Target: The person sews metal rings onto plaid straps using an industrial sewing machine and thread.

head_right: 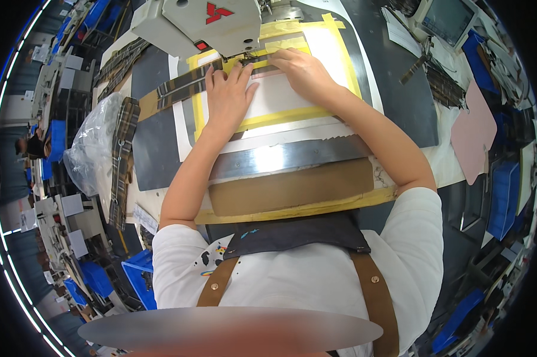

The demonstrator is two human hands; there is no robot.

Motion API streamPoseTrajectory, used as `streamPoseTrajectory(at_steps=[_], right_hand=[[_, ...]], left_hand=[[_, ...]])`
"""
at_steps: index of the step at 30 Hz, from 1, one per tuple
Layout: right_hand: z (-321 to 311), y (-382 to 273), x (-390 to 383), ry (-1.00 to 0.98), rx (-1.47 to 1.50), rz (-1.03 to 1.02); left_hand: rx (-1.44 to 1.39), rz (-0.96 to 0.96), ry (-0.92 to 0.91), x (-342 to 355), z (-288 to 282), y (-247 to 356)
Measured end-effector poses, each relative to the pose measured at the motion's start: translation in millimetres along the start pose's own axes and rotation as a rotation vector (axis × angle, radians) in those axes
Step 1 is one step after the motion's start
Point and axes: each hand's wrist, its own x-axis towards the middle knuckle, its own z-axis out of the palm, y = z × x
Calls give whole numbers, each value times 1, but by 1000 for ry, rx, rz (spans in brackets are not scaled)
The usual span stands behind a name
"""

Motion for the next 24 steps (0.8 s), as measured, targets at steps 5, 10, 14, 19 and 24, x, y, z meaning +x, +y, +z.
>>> streamPoseTrajectory(at_steps=[5, 10, 14, 19, 24], right_hand=[[-6, 7, 1, 4, -50, 19], [-9, 18, -5, 8, -81, -11], [-13, 15, -5, 27, -90, -68], [-15, 16, -4, 27, -118, -83], [-13, 14, -3, 72, -72, -69]], left_hand=[[-4, 12, 5, -3, -1, -5], [12, 17, -24, -5, -4, -9], [16, 18, -30, -5, -6, -11], [8, -5, -77, -6, -11, -14], [-8, -10, -88, -6, -12, -16]])
